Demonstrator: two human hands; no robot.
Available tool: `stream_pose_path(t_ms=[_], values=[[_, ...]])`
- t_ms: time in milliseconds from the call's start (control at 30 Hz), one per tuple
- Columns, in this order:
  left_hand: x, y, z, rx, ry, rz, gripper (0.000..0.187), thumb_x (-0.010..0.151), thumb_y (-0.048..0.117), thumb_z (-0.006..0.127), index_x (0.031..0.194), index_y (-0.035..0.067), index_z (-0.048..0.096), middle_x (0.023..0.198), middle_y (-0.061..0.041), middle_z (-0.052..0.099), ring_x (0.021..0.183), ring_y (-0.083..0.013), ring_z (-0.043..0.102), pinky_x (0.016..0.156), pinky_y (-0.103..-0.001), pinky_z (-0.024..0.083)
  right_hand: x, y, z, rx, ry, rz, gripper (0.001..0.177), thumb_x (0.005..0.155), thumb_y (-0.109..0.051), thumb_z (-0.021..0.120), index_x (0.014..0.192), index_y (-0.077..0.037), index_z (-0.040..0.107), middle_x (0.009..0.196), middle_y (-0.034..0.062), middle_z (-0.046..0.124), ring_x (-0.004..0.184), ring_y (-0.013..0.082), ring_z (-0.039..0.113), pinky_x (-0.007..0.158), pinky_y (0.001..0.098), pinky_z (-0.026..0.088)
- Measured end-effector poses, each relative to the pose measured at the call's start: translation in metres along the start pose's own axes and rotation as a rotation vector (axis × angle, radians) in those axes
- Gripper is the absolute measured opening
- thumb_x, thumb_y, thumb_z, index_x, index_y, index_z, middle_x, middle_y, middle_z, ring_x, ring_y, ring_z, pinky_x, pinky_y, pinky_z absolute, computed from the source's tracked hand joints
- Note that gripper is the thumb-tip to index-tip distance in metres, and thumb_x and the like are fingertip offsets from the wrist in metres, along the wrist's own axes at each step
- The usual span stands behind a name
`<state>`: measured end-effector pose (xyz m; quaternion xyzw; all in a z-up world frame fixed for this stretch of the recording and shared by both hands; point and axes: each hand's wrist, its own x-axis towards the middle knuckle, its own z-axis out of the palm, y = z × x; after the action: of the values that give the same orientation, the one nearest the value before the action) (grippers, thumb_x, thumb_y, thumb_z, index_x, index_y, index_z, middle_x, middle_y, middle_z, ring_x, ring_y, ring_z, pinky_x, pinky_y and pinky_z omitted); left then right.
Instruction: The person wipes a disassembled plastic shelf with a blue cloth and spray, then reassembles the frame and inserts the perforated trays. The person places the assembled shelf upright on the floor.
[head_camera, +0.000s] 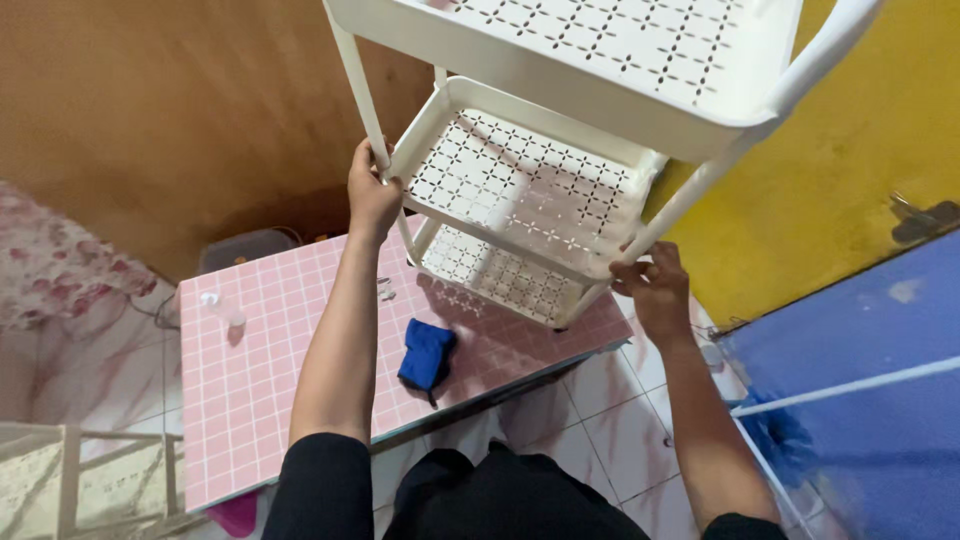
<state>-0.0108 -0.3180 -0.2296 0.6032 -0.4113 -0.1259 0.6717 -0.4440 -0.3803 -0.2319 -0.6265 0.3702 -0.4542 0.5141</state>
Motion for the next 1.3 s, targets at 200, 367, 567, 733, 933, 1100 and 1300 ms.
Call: stream_pose_path(t_ms=[200, 367, 567, 733, 933, 1100, 1300], values=[[0.054, -0.046, 0.054, -0.171, -0.128, -0.003, 0.053, 0.081, -0.014, 0.052, 0.131, 0.003, 0.058, 0.118, -0.008, 0.065, 0.106, -0.0202, 0.065, 0.09, -0.032, 0.055, -0.027, 0.021, 0.006, -0.069, 0.059, -0.079, 0.038, 0.086, 0.002, 0.077, 0.117, -0.006, 0.057, 0.109, 0.0026, 0.057, 0.082, 0.013, 0.064, 0.068, 0.0293, 0.062], [0.076, -0.08, 0.076, -0.154, -0.216, -0.054, 0.053, 0.081, -0.013, 0.05, 0.13, 0.003, 0.06, 0.115, -0.009, 0.066, 0.105, -0.0198, 0.064, 0.089, -0.032, 0.055, -0.044, 0.032, 0.032, -0.1, 0.132, -0.055, 0.034, 0.087, -0.004, 0.077, 0.117, -0.006, 0.061, 0.106, 0.0028, 0.059, 0.081, 0.0114, 0.066, 0.062, 0.0249, 0.059], [0.089, -0.113, 0.093, -0.224, -0.3, -0.042, 0.064, 0.084, -0.011, 0.05, 0.145, 0.006, 0.052, 0.123, -0.009, 0.067, 0.112, -0.0203, 0.064, 0.095, -0.03, 0.053, -0.053, 0.039, 0.055, -0.274, 0.225, -0.142, 0.035, 0.085, -0.007, 0.08, 0.117, -0.005, 0.065, 0.111, 0.0023, 0.054, 0.086, 0.0135, 0.068, 0.066, 0.0259, 0.06], [0.091, -0.13, 0.097, 0.289, -0.301, 0.027, 0.077, 0.101, 0.012, 0.06, 0.167, 0.01, 0.02, 0.132, -0.025, 0.049, 0.116, -0.0299, 0.057, 0.1, -0.034, 0.05, -0.059, 0.038, 0.082, -0.25, 0.256, -0.125, 0.033, 0.083, -0.008, 0.083, 0.111, -0.004, 0.066, 0.112, 0.0029, 0.054, 0.086, 0.0142, 0.069, 0.066, 0.026, 0.062], [0.048, -0.159, 0.074, -0.062, -0.416, -0.264, 0.077, 0.11, 0.04, 0.04, 0.166, 0.008, -0.001, 0.139, -0.033, 0.051, 0.127, -0.0408, 0.055, 0.108, -0.041, 0.043, -0.076, 0.027, 0.112, -0.357, 0.337, -0.222, 0.047, 0.082, -0.009, 0.085, 0.121, -0.003, 0.061, 0.118, 0.004, 0.056, 0.091, 0.0147, 0.069, 0.075, 0.0267, 0.062], [-0.039, -0.2, 0.01, 0.133, -0.337, -0.132, 0.065, 0.112, 0.036, 0.041, 0.161, -0.002, 0.02, 0.157, -0.03, 0.041, 0.146, -0.0398, 0.042, 0.118, -0.041, 0.035, -0.097, 0.038, 0.137, -0.567, 0.567, -0.503, 0.074, 0.075, -0.022, 0.093, 0.129, -0.002, 0.046, 0.117, 0.0111, 0.046, 0.085, 0.0226, 0.06, 0.071, 0.0336, 0.053], [-0.134, -0.21, -0.091, 0.349, -0.269, -0.317, 0.058, 0.102, 0.026, 0.051, 0.151, -0.003, 0.039, 0.145, -0.025, 0.056, 0.135, -0.0379, 0.055, 0.113, -0.041, 0.042, -0.11, 0.051, 0.196, -0.782, 0.316, -0.767, 0.044, 0.084, -0.015, 0.089, 0.109, -0.005, 0.054, 0.094, 0.0111, 0.057, 0.081, 0.0303, 0.058, 0.07, 0.0422, 0.048]])
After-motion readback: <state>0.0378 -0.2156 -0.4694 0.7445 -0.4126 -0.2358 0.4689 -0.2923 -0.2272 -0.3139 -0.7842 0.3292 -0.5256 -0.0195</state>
